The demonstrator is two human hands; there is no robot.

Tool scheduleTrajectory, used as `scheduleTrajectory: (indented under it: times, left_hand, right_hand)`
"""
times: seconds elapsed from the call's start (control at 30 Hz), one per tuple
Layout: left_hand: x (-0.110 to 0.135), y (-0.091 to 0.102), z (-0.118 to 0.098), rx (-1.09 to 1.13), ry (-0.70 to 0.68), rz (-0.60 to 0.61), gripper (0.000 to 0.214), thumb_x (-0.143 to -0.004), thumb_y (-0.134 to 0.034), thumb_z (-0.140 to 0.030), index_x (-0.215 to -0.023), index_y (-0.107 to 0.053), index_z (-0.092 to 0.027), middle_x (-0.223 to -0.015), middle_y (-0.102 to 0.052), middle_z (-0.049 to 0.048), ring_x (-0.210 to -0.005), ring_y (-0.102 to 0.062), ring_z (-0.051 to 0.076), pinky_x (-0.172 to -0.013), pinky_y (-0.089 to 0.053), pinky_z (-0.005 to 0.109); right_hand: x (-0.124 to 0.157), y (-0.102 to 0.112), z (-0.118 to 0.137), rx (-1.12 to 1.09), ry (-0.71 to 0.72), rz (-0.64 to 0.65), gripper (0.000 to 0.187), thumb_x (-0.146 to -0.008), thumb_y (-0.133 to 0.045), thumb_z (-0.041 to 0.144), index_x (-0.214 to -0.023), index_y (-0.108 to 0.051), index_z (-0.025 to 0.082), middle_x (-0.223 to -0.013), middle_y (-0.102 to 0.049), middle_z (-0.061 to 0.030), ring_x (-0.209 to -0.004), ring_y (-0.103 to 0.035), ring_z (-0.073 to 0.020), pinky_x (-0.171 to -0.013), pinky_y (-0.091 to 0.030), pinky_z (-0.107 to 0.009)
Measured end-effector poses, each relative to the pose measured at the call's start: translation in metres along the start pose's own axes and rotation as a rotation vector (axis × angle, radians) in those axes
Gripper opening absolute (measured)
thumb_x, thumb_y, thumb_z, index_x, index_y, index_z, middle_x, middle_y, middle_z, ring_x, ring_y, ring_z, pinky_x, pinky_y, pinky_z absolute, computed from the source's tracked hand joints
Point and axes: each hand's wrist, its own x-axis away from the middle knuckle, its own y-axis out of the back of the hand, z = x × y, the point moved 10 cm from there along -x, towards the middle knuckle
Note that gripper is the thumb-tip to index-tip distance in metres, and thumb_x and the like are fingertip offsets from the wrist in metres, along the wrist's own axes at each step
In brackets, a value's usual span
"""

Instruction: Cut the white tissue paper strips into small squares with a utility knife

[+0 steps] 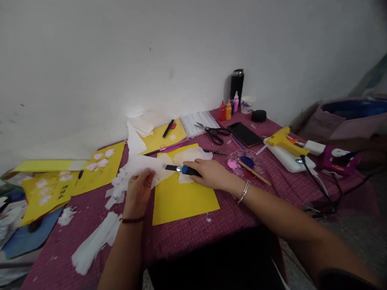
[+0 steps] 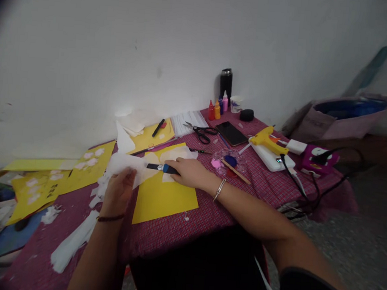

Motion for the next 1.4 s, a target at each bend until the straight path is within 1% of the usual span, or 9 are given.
scheduleTrajectory:
  times: [0.17, 0.43, 0.6, 0.77, 0.87, 1.0, 1.1, 1.27, 1.4]
  left_hand:
    - [-0.002, 0.005, -0.003, -0.014, -0.013, -0.031, 0.016, -0.067, -0.076, -0.005, -0.073, -0.066, -0.016, -0.068, -0.071, -0.0056, -0.058, -0.065, 0.006, -0.059, -0.051, 0.015]
    - [-0.005, 0.009, 0.004, -0.002, 0.024, -0.040, 0.017, -0.067, -0.076, -0.004, -0.073, -0.065, -0.017, -0.069, -0.071, -0.0064, -0.059, -0.066, 0.007, -0.056, -0.051, 0.015]
    - [0.001, 0.004, 0.008, 0.001, 0.067, -0.051, 0.018, -0.068, -0.074, -0.001, -0.073, -0.066, -0.017, -0.069, -0.072, -0.0054, -0.059, -0.066, 0.007, -0.052, -0.050, 0.014]
    - [0.008, -0.004, 0.018, -0.024, 0.133, -0.037, 0.016, -0.070, -0.072, 0.000, -0.066, -0.065, -0.014, -0.063, -0.069, -0.0026, -0.054, -0.064, 0.008, -0.050, -0.051, 0.015]
    - [0.008, -0.005, 0.021, -0.042, 0.138, -0.036, 0.017, -0.069, -0.073, -0.001, -0.063, -0.063, -0.013, -0.062, -0.068, -0.0022, -0.052, -0.063, 0.009, -0.049, -0.052, 0.016]
    - [0.004, 0.001, 0.016, -0.059, 0.086, -0.061, 0.015, -0.067, -0.075, -0.004, -0.068, -0.064, -0.014, -0.067, -0.070, -0.0024, -0.058, -0.065, 0.009, -0.053, -0.053, 0.016]
    - [0.002, 0.003, 0.012, -0.075, 0.038, -0.059, 0.017, -0.064, -0.079, -0.007, -0.072, -0.065, -0.014, -0.073, -0.071, -0.0021, -0.064, -0.066, 0.010, -0.059, -0.055, 0.019]
    - [0.005, -0.004, 0.014, -0.097, 0.019, -0.018, 0.023, -0.058, -0.083, -0.014, -0.068, -0.063, -0.013, -0.067, -0.068, -0.0033, -0.062, -0.064, 0.010, -0.067, -0.059, 0.028]
    - [0.008, -0.007, 0.014, -0.106, 0.017, -0.004, 0.025, -0.056, -0.083, -0.015, -0.064, -0.060, -0.013, -0.066, -0.066, -0.0039, -0.059, -0.063, 0.010, -0.067, -0.060, 0.030]
  right_hand:
    - [0.000, 0.002, 0.001, -0.031, 0.016, -0.025, 0.051, -0.089, -0.052, 0.034, -0.139, -0.048, 0.026, -0.104, -0.068, -0.0087, -0.087, -0.065, -0.0231, -0.070, -0.043, -0.030]
    - [0.000, 0.000, -0.001, -0.012, -0.001, -0.008, 0.051, -0.089, -0.052, 0.033, -0.139, -0.048, 0.025, -0.106, -0.068, -0.0096, -0.088, -0.065, -0.0233, -0.069, -0.043, -0.030]
    - [-0.001, -0.001, 0.001, -0.004, 0.003, -0.002, 0.050, -0.089, -0.052, 0.033, -0.138, -0.048, 0.025, -0.104, -0.068, -0.0091, -0.088, -0.065, -0.0234, -0.069, -0.043, -0.030]
    - [-0.001, 0.000, 0.003, 0.001, -0.004, -0.006, 0.049, -0.090, -0.051, 0.032, -0.138, -0.048, 0.024, -0.103, -0.068, -0.0091, -0.087, -0.065, -0.0232, -0.069, -0.043, -0.030]
    - [0.000, -0.001, 0.003, 0.006, -0.004, 0.016, 0.050, -0.090, -0.051, 0.032, -0.139, -0.047, 0.024, -0.104, -0.067, -0.0091, -0.088, -0.065, -0.0232, -0.069, -0.042, -0.029]
    - [0.000, 0.000, 0.004, -0.002, 0.006, 0.027, 0.051, -0.090, -0.051, 0.032, -0.140, -0.046, 0.023, -0.107, -0.067, -0.0091, -0.091, -0.064, -0.0228, -0.072, -0.042, -0.028]
    - [0.000, -0.001, 0.003, -0.008, 0.006, 0.026, 0.051, -0.090, -0.051, 0.033, -0.140, -0.046, 0.023, -0.107, -0.067, -0.0091, -0.090, -0.064, -0.0225, -0.072, -0.042, -0.028]
    - [-0.001, -0.003, 0.003, -0.005, 0.012, 0.027, 0.050, -0.090, -0.051, 0.033, -0.139, -0.047, 0.023, -0.106, -0.067, -0.0093, -0.087, -0.064, -0.0222, -0.070, -0.041, -0.028]
    - [0.000, -0.001, 0.000, 0.016, -0.020, 0.006, 0.049, -0.090, -0.051, 0.032, -0.138, -0.048, 0.024, -0.105, -0.067, -0.0091, -0.086, -0.064, -0.0223, -0.069, -0.041, -0.029]
